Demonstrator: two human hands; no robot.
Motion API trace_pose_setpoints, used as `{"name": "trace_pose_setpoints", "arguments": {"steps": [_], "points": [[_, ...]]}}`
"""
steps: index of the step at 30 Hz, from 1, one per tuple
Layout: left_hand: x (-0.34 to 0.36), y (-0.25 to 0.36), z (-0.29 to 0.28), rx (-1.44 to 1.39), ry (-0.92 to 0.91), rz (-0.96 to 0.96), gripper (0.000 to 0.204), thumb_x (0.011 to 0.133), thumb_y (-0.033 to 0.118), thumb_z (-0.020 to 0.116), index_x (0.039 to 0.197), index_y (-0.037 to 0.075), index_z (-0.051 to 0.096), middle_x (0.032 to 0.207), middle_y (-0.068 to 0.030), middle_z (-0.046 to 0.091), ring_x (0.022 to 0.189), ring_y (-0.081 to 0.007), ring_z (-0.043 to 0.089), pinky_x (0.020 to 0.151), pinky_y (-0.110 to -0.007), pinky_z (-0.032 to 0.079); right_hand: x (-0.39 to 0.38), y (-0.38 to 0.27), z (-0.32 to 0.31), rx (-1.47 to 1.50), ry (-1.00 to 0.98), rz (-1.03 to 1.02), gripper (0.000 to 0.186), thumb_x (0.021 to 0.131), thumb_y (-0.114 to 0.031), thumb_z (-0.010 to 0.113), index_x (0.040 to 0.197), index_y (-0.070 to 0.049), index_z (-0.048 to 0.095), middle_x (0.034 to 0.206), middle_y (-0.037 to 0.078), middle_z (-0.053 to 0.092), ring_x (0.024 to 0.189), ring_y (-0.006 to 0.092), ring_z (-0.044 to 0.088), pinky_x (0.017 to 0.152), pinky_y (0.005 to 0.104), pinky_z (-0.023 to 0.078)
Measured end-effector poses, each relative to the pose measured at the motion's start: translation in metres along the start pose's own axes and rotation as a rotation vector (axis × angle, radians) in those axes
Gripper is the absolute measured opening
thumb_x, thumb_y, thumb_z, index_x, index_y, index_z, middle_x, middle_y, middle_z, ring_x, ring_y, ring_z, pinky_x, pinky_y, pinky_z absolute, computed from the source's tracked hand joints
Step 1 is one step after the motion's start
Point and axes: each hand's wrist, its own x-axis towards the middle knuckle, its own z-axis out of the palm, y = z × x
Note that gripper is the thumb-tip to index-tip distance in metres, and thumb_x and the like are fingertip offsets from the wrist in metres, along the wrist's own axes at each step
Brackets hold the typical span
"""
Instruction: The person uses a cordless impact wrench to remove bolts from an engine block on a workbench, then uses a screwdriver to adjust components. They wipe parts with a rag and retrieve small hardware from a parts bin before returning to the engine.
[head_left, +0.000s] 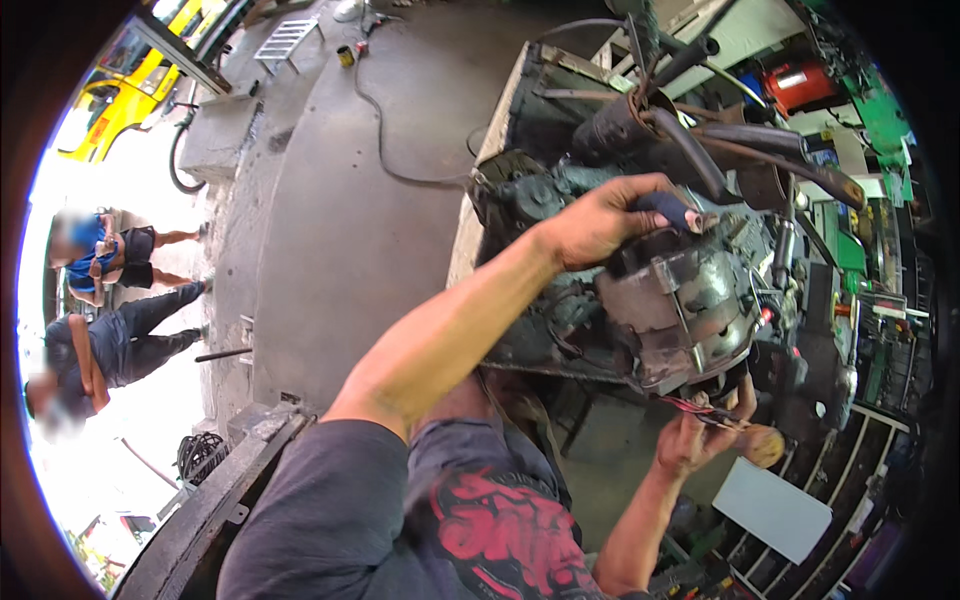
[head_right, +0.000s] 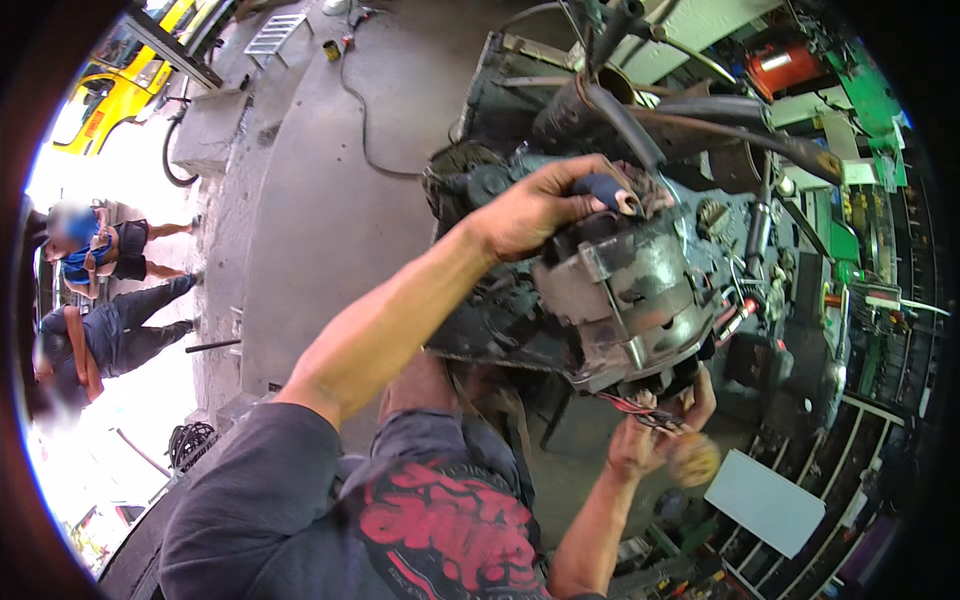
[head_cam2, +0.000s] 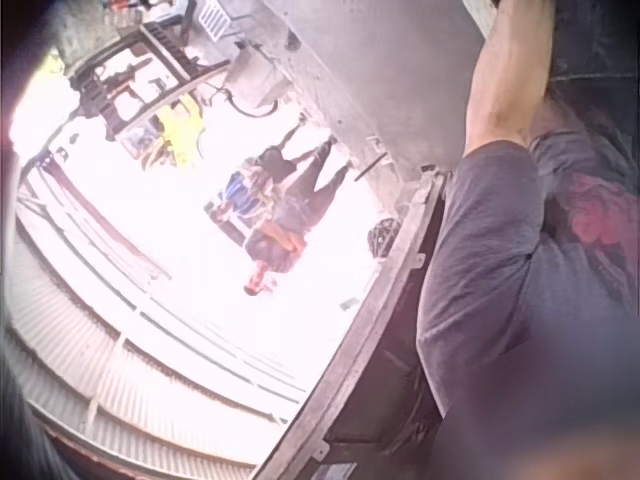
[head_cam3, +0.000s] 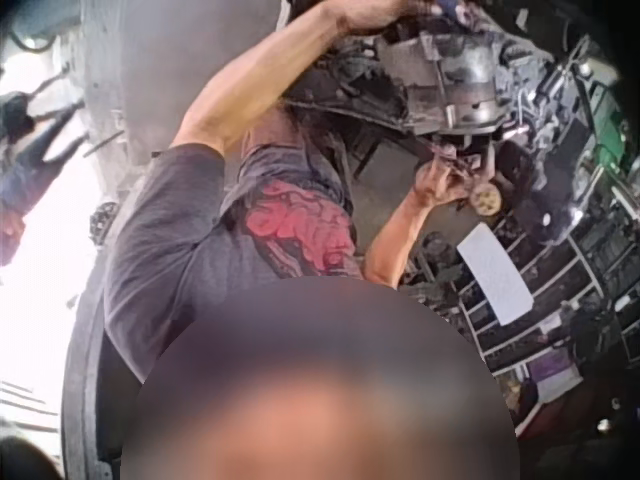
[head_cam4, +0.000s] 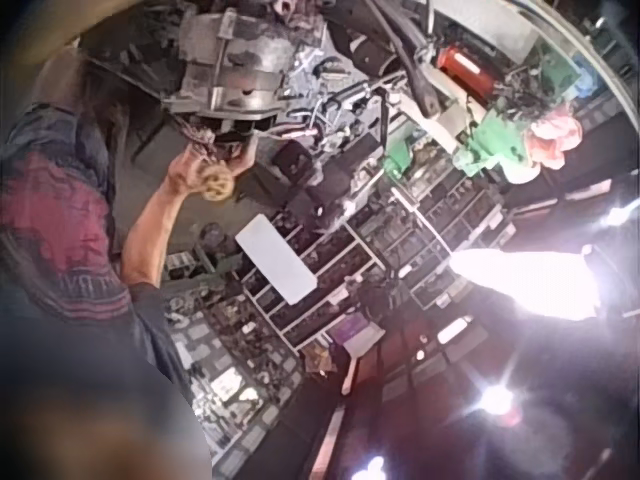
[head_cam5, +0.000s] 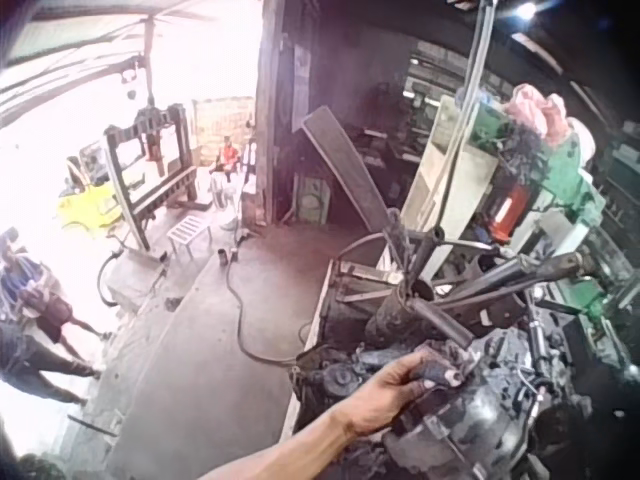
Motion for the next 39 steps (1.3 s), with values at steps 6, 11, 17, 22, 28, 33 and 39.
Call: {"name": "trace_pose_setpoints", "arguments": {"steps": [6, 11, 17, 22, 28, 33, 39], "points": [[0.009, 0.01, 0.008, 0.017, 0.068, -0.051, 0.023, 0.098, 0.01, 0.067, 0.12, 0.003, 0.066, 0.119, -0.0019, 0.064, 0.118, -0.0129, 0.056, 0.106, -0.029, 0.042, 0.011, 0.001, 0.011, 0.236, -0.005, 0.103, 0.062, 0.096, -0.019, 0.072, 0.147, 0.001, 0.042, 0.14, 0.019, 0.057, 0.126, 0.0268, 0.058, 0.108, 0.0424, 0.045], [0.012, 0.01, 0.012, 0.151, 0.059, -0.096, 0.025, 0.1, -0.003, 0.059, 0.122, 0.004, 0.069, 0.119, -0.003, 0.071, 0.116, -0.0117, 0.061, 0.106, -0.027, 0.044, -0.003, 0.011, 0.005, 0.246, 0.083, 0.184, 0.059, 0.096, -0.014, 0.07, 0.147, 0.0, 0.044, 0.13, 0.014, 0.062, 0.12, 0.021, 0.059, 0.107, 0.037, 0.043], [0.033, 0.014, 0.032, 0.452, 0.055, -0.286, 0.026, 0.101, 0.004, 0.059, 0.124, 0.005, 0.07, 0.113, -0.0097, 0.075, 0.103, -0.0164, 0.066, 0.092, -0.031, 0.051, -0.012, 0.031, -0.022, 0.646, 0.08, 0.431, 0.059, 0.099, -0.029, 0.069, 0.148, -0.007, 0.045, 0.106, 0.002, 0.067, 0.081, 0.0127, 0.067, 0.063, 0.0262, 0.056], [0.065, 0.028, 0.07, 0.883, -0.033, -0.641, 0.038, 0.096, 0.008, 0.051, 0.131, 0.008, 0.066, 0.09, -0.0154, 0.073, 0.076, -0.0263, 0.07, 0.067, -0.038, 0.059, -0.012, 0.031, -0.035, 0.721, 0.176, 0.608, 0.054, 0.104, -0.042, 0.058, 0.147, -0.01, 0.05, 0.13, 0.006, 0.064, 0.104, 0.0209, 0.068, 0.077, 0.0352, 0.059], [0.096, 0.034, 0.102, 1.165, -0.161, -0.657, 0.031, 0.074, 0.011, 0.059, 0.096, -0.002, 0.078, 0.095, -0.0259, 0.074, 0.092, -0.0429, 0.073, 0.077, -0.049, 0.057, -0.003, 0.022, -0.043, 0.763, 0.349, 0.84, 0.055, 0.107, -0.048, 0.046, 0.146, -0.009, 0.052, 0.144, 0.01, 0.058, 0.126, 0.0317, 0.06, 0.101, 0.0485, 0.053], [0.11, 0.026, 0.107, 1.393, -0.337, -0.593, 0.036, 0.073, 0.012, 0.058, 0.103, 0.002, 0.076, 0.098, -0.0275, 0.073, 0.091, -0.0436, 0.073, 0.079, -0.051, 0.058, 0.003, 0.015, -0.041, 0.79, 0.339, 1.011, 0.061, 0.106, -0.058, 0.035, 0.142, -0.012, 0.053, 0.134, 0.013, 0.063, 0.115, 0.0318, 0.065, 0.085, 0.0508, 0.057], [0.126, 0.024, 0.116, 1.396, -0.367, -0.673, 0.029, 0.075, 0.013, 0.066, 0.099, 0.003, 0.079, 0.104, -0.0236, 0.075, 0.098, -0.0422, 0.073, 0.081, -0.051, 0.058, 0.009, 0.016, -0.042, 0.953, 0.256, 0.988, 0.057, 0.102, -0.06, 0.042, 0.131, -0.013, 0.057, 0.114, 0.011, 0.07, 0.078, 0.0299, 0.07, 0.046, 0.0405, 0.051]]}}
